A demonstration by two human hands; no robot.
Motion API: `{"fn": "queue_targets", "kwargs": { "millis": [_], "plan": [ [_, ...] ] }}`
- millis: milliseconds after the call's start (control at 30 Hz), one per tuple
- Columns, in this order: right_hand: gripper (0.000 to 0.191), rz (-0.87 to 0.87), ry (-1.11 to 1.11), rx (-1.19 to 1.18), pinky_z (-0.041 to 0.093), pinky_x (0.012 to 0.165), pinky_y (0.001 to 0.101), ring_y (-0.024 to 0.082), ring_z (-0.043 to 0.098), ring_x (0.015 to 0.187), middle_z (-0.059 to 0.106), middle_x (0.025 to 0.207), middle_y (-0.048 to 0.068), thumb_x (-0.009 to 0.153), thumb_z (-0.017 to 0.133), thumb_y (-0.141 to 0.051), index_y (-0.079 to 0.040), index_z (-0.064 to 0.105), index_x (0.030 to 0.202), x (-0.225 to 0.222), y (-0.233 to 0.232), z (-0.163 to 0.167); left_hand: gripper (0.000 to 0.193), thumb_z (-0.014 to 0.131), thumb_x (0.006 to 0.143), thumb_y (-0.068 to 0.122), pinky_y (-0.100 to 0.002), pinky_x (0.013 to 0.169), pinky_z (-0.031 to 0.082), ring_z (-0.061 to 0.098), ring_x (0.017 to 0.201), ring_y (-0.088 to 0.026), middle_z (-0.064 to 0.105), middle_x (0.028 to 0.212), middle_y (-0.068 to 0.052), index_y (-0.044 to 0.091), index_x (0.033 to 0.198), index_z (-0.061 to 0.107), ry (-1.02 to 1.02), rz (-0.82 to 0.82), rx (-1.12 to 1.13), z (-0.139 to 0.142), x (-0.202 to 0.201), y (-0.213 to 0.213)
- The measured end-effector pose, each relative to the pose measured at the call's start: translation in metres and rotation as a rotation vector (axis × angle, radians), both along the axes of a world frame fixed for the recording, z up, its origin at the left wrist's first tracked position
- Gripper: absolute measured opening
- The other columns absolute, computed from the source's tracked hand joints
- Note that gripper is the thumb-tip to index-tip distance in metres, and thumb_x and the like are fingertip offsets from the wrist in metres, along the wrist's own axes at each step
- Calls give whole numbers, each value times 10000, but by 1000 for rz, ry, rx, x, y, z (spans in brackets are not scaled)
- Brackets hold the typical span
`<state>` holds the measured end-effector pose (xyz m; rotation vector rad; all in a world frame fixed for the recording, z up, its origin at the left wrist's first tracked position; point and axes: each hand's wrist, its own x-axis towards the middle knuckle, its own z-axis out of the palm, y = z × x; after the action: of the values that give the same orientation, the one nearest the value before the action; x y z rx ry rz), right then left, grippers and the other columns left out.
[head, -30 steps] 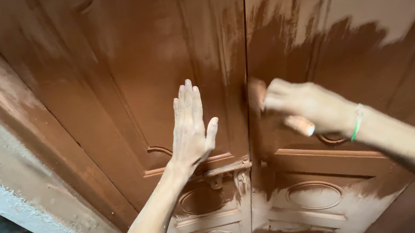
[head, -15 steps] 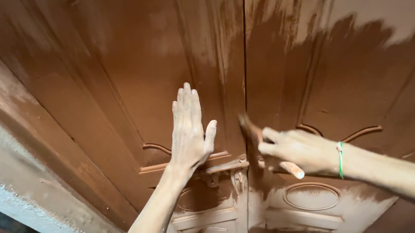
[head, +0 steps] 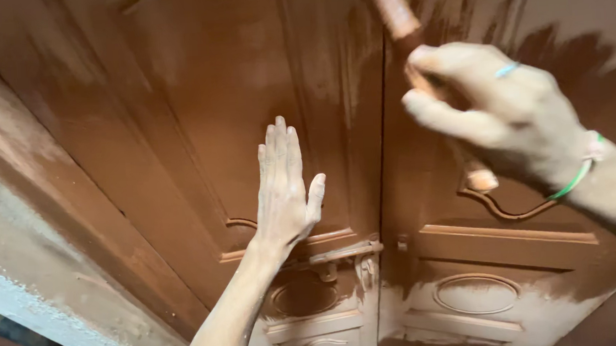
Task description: The person paints a brown wooden double door and its frame using a paintbrush, applying paint to the door panels, edges, latch area, and the adjacent wall strip, steadying the door with the other hand while working across different sections.
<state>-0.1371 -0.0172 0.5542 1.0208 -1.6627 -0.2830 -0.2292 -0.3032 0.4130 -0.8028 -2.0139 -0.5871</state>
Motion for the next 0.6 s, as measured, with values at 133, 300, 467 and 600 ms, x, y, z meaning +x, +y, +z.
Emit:
{"fn": "queue_targets", "kwargs": {
  "millis": [133, 300, 467, 600],
  "plan": [
    [350, -59, -637, 46, 612, 732, 333, 255, 697, 1008, 670, 1179, 103, 837, 724, -184, -134, 628, 1170, -24, -30, -45, 824, 604, 987, 254, -564, 1304, 116, 101, 1603, -444, 115, 1705, -284, -72, 1613, 179, 23, -15, 4, 7, -1, -11],
    [268, 24, -1020, 283, 621, 724, 368, 280, 719, 984, 659, 1313, 104, 773, 704, -164, -120, 642, 1030, -24, -51, -72, 819, 599, 981, 252, -566, 1300, 121, 115, 1599, -451, 128, 1699, -292, -78, 1608, 189, 31, -20, -1, 13, -3, -24],
    [443, 10, -550, 60, 607, 744, 352, 310, 732, 972, 702, 1224, 83, 801, 643, -24, -147, 713, 1222, -37, -42, -9, 817, 597, 980, 256, -569, 1302, 125, 118, 1599, -452, 131, 1698, -293, -77, 1606, 193, 39, -27, -4, 15, -6, -29],
    [239, -64, 32, -58, 596, 765, 338, 291, 715, 988, 705, 1178, 138, 851, 713, -22, -88, 688, 1080, -27, -19, 45, 820, 594, 985, 257, -568, 1304, 120, 107, 1602, -449, 117, 1702, -291, -74, 1612, 182, 40, -41, -3, 15, -8, -30]
  ]
}}
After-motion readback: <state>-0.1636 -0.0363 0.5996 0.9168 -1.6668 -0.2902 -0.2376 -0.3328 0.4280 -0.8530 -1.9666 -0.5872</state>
